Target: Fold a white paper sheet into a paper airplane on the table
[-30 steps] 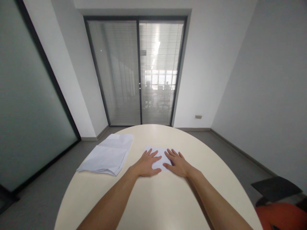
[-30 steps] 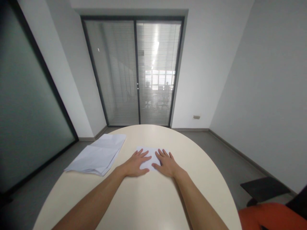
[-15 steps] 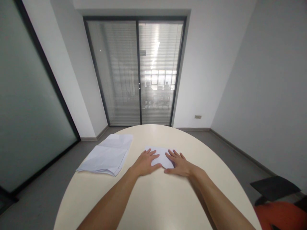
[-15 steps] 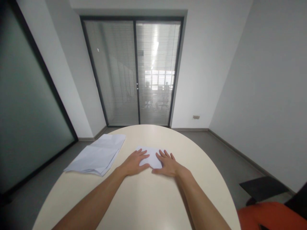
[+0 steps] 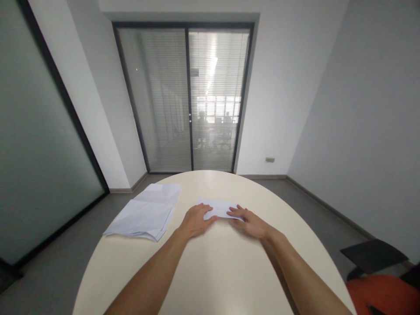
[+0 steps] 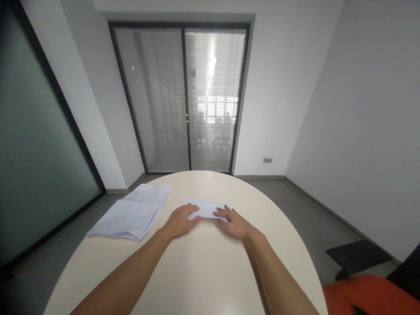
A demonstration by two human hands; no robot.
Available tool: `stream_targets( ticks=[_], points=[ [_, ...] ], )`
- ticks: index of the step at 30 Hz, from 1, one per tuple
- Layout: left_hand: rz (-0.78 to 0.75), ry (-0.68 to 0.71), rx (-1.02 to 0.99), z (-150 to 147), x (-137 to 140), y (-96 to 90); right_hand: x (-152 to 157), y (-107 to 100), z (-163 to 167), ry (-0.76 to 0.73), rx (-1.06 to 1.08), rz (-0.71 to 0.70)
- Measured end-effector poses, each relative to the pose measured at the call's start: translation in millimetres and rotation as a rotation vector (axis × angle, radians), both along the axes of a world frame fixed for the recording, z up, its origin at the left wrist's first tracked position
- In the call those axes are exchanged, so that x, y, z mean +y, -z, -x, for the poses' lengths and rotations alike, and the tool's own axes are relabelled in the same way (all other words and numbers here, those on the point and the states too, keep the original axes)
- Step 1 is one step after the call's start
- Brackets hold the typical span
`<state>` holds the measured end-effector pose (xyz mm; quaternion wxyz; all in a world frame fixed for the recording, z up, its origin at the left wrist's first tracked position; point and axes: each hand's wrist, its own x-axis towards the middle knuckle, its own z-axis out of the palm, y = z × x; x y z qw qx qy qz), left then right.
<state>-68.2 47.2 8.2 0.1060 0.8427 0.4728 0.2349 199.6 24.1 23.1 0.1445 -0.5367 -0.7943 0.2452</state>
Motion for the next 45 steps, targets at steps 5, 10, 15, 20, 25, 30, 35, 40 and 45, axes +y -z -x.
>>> stream_targets(
  ticks=[5, 10, 15, 20, 25, 30, 35, 40, 45],
  points=[
    [0.0, 0.048, 0.034, 1.4, -3.7, -1.6, 5.6, 6.3, -4.5, 0.085, 0.212, -0.092],
    [-0.025, 0.065, -0.023, 5.5, -0.4, 2.1, 7.9, 5.5, -4.5, 0.155, 0.248, -0.139],
    [0.031, -0.036, -0.175, 11.5, 10.8, 7.0, 9.6, 7.1, -7.0, 0.105, 0.242, -0.194],
    [0.057, -0.076, -0.253, 14.4, 15.9, 7.3, 11.6, 7.7, -10.1, 0.154, 0.189, -0.188],
    [0.037, -0.153, -0.33, 14.6, 16.2, 4.7, 15.4, 10.1, -14.2, 0.232, 0.162, -0.253],
    [-0.029, -0.166, -0.372, 14.2, 18.5, 5.3, 20.2, 15.1, -17.1, 0.28, 0.209, -0.306],
    [-0.08, -0.215, -0.425, 13.9, 20.9, 7.0, 25.4, 21.3, -18.9, 0.275, 0.268, -0.277],
    [-0.075, -0.194, -0.534, 14.4, 22.1, 8.5, 26.9, 24.2, -18.0, 0.222, 0.353, -0.285],
    [-0.085, -0.209, -0.581, 15.0, 25.1, 10.6, 27.2, 24.8, -12.8, 0.295, 0.338, -0.336]
  ],
)
